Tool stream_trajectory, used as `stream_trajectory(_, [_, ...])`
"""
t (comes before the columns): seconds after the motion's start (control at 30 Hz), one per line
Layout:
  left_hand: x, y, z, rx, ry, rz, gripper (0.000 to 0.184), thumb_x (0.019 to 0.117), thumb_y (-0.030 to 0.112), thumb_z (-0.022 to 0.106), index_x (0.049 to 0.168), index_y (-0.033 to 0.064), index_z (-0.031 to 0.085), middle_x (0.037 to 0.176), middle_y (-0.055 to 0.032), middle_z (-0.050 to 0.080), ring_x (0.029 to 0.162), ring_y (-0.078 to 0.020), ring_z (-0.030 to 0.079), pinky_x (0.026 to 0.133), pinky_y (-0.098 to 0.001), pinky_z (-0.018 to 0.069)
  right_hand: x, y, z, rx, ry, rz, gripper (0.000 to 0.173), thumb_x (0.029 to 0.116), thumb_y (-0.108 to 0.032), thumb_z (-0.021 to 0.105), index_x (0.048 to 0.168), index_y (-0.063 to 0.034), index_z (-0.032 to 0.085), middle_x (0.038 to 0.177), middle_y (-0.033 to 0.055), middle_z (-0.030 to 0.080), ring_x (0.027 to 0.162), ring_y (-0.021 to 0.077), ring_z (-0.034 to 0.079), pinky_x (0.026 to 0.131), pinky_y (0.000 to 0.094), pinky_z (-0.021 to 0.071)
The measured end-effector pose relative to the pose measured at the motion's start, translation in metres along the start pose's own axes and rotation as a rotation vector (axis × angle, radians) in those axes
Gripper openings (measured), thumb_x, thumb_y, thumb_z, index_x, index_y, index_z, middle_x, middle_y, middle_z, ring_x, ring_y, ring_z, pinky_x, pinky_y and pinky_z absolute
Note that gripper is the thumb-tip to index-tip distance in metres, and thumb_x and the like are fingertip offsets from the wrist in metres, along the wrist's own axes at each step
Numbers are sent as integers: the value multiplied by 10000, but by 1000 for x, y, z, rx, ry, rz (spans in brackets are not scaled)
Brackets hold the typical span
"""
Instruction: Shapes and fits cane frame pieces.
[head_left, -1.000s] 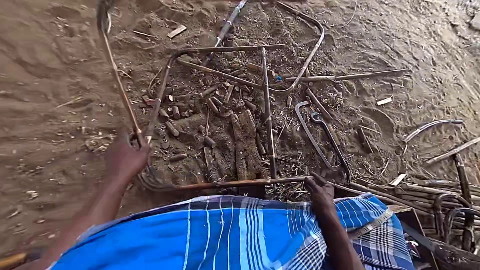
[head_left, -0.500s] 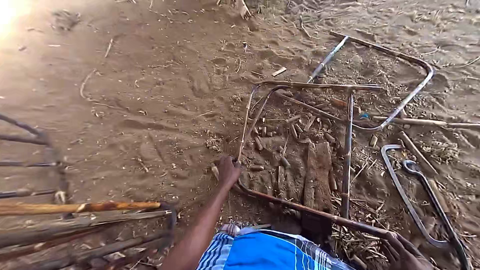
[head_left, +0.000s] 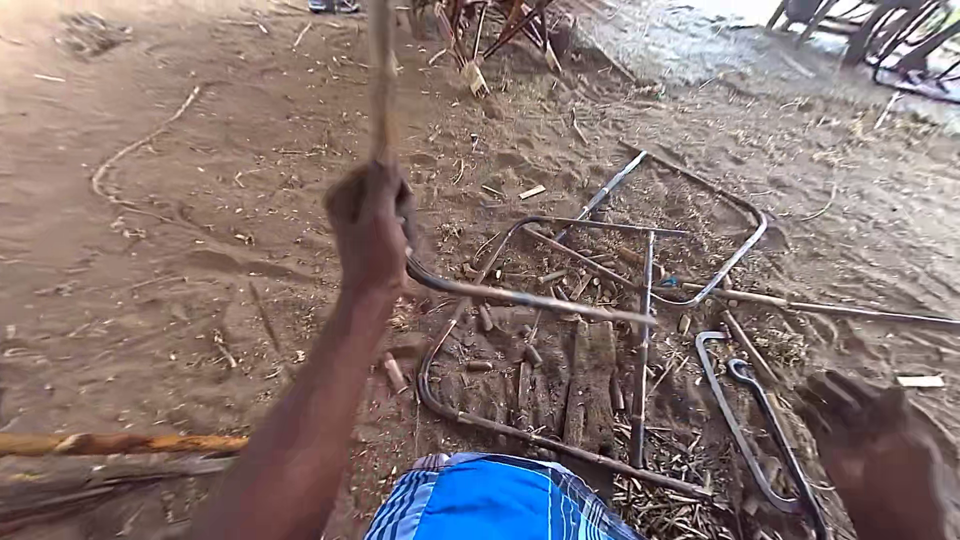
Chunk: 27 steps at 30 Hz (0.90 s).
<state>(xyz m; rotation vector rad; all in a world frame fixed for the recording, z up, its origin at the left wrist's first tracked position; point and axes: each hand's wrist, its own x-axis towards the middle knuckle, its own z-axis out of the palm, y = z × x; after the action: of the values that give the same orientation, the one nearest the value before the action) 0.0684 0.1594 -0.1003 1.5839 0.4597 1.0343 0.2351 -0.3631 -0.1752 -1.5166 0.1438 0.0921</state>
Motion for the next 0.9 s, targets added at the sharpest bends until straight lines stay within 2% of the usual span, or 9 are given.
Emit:
stream_trajectory(0.1, [30, 36, 1, 239, -342, 388, 208, 1069, 346, 524, 976, 161, 542, 722, 84, 505, 570, -44, 497, 535, -252, 469, 37, -58, -21, 204, -156, -75, 962, 966, -717, -93, 1436, -91, 467, 1318, 85, 661, 1185, 212, 668, 1022, 390, 535])
stream_trajectory(0.2, [23, 50, 14, 503, -803, 381, 155, 982, 183, 644, 1091, 80, 681, 929, -8, 657, 793, -87, 615, 751, -308, 550, 81, -83, -47, 352, -216, -80, 1129, 849, -896, -9, 1472, -73, 449, 1374, 160, 632, 1247, 295, 640, 1043, 457, 541])
stream_trajectory(0.33, [-27, 5, 32, 830, -926, 844, 165, 927, 80, 626, 1004, 135, 761, 979, -36, 729, 995, -256, 675, 1006, -580, 452, 79, -62, -43, 181, -129, 134, 1061, 881, -875, 9, 1488, -114, 430, 1326, 140, 649, 1153, 280, 675, 947, 478, 573])
stream_trajectory(0.4, [-44, -18, 32, 919, -954, 1030, 225, 922, 36, 622, 1054, 146, 767, 1010, -42, 727, 1062, -274, 668, 1093, -565, 428, 79, -23, -37, -18, -91, 226, 729, 1055, -642, 203, 1443, -79, 454, 1228, 150, 667, 1003, 263, 703, 813, 434, 596])
stream_trajectory(0.47, [-48, -39, 31, 959, -977, 1138, 259, 931, 26, 606, 1096, 150, 763, 1040, -41, 732, 1095, -268, 665, 1114, -521, 435, 81, 29, -35, -396, -95, 218, 480, 1067, -403, 501, 1368, -32, 551, 1156, 174, 693, 936, 278, 706, 792, 465, 593])
stream_trajectory(0.63, [-17, -52, 13, 911, -954, 1143, 324, 949, -5, 504, 1150, 54, 751, 1161, -123, 718, 1217, -345, 631, 1179, -610, 353, 81, 131, -20, -520, -65, 420, 640, 981, -463, 663, 1367, 28, 527, 1156, 241, 664, 954, 338, 692, 821, 508, 583])
stream_trajectory(0.73, [-1, -48, 8, 965, -675, 949, 351, 990, -7, 463, 1240, -2, 709, 1365, -230, 629, 1353, -450, 521, 1187, -622, 327, 82, 151, 3, -250, -45, 543, 600, 986, -408, 672, 1393, -1, 503, 1150, 202, 696, 960, 288, 712, 806, 454, 595])
stream_trajectory(0.83, [-19, -57, 19, 1039, -235, 195, 542, 1039, 138, 549, 1543, 16, 390, 1566, -336, 341, 1449, -553, 319, 1156, -702, 295, 71, 159, 45, -27, -76, 653, 435, 1044, -315, 578, 1361, -21, 533, 1172, 173, 702, 984, 258, 711, 804, 424, 585])
stream_trajectory(0.9, [-59, -79, 33, 957, -150, -321, 718, 1053, 375, 561, 1573, -23, 268, 1501, -409, 371, 1370, -598, 402, 1075, -748, 350, 54, 161, 68, 9, -83, 634, 281, 1026, -142, 570, 1265, 4, 589, 999, 149, 693, 810, 217, 687, 701, 379, 583])
